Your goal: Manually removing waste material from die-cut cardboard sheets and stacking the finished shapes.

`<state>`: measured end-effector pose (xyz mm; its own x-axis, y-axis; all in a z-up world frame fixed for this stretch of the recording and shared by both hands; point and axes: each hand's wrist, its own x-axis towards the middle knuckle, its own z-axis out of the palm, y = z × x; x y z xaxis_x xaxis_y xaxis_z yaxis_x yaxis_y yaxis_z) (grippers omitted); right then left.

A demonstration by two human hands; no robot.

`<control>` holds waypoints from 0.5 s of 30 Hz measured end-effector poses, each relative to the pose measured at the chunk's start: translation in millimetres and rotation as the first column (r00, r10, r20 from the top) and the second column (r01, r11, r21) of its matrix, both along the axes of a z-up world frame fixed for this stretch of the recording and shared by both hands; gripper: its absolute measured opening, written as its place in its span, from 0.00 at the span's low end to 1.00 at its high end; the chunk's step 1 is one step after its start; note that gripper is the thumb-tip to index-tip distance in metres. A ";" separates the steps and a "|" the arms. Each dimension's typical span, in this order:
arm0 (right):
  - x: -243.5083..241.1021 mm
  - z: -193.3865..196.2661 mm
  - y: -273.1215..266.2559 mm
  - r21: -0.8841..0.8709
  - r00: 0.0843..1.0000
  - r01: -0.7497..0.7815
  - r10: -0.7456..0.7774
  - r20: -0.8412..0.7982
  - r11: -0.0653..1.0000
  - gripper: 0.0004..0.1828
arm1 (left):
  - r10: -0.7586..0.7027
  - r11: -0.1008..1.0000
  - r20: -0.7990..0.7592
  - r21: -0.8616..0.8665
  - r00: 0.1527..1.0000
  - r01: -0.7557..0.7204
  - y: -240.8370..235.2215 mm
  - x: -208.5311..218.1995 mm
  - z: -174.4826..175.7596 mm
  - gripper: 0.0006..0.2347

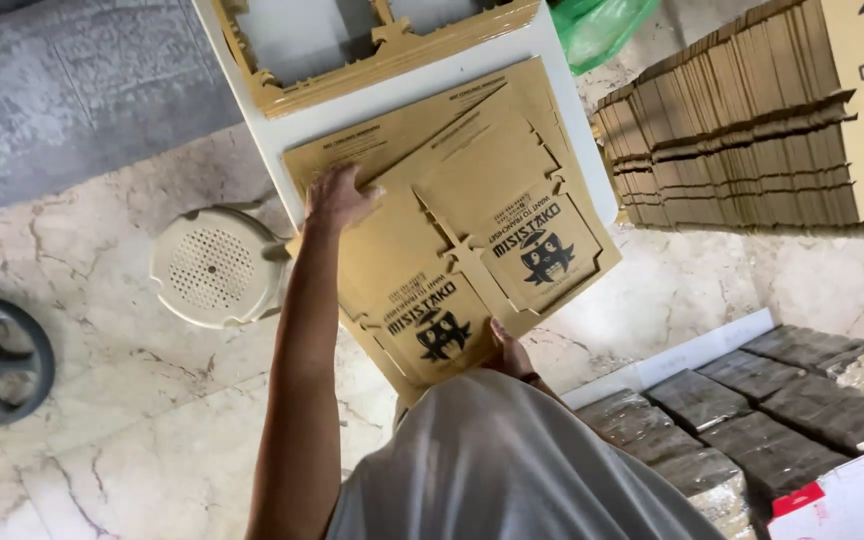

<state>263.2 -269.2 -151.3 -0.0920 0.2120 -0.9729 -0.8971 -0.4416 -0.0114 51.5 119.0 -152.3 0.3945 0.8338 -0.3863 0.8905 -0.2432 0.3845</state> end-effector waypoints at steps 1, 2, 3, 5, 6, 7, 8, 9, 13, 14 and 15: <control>12.6 -33.4 -20.8 -0.059 0.999 0.038 -0.039 -0.023 0.998 0.50 | 0.034 0.989 0.053 -0.148 0.998 -0.026 -4.3 -5.4 22.5 0.30; 24.7 -68.2 -40.4 -0.119 0.996 0.073 -0.079 -0.045 0.990 0.51 | 0.074 0.955 0.099 -0.294 0.992 -0.042 -8.5 -11.0 44.1 0.34; 21.1 -71.3 -45.9 -0.112 0.996 0.081 -0.085 -0.038 0.990 0.51 | 0.067 0.957 0.106 -0.288 0.992 -0.034 -10.8 -13.1 51.8 0.34; 13.7 -77.0 -64.6 -0.077 0.910 -0.250 0.262 0.321 0.965 0.39 | 0.141 0.782 0.035 -0.617 0.989 -0.090 -22.7 -19.2 63.0 0.43; 21.0 -78.1 -73.4 -0.083 0.910 -0.247 0.261 0.323 0.965 0.39 | 0.139 0.779 0.038 -0.621 0.990 -0.085 -38.6 -21.0 83.4 0.43; 28.5 -80.7 -78.0 -0.080 0.877 -0.308 0.315 0.363 0.948 0.40 | 0.198 0.763 0.120 -0.642 0.973 -0.076 -52.3 -24.3 105.1 0.38; 36.4 -82.7 -83.4 -0.080 0.839 -0.367 0.367 0.402 0.927 0.41 | 0.258 0.747 0.198 -0.661 0.946 -0.065 -66.8 -27.5 127.2 0.34; 41.7 -112.2 -96.3 -0.081 0.838 -0.369 0.369 0.401 0.926 0.41 | 0.261 0.746 0.197 -0.662 0.945 -0.068 -72.2 -38.3 107.6 0.34; 37.4 -50.8 -95.3 0.120 0.771 -0.304 0.169 0.614 0.945 0.34 | 0.415 0.736 0.406 -0.676 0.814 -0.038 -106.8 -76.3 51.6 0.32; 20.5 9.5 -74.2 0.151 0.748 -0.290 0.125 0.652 0.945 0.27 | 0.468 0.734 0.455 -0.677 0.758 -0.047 -121.6 -86.0 42.8 0.31; 33.9 7.6 -73.1 0.163 0.752 -0.303 0.130 0.646 0.939 0.27 | 0.475 0.740 0.452 -0.669 0.755 -0.065 -138.5 -96.8 46.7 0.31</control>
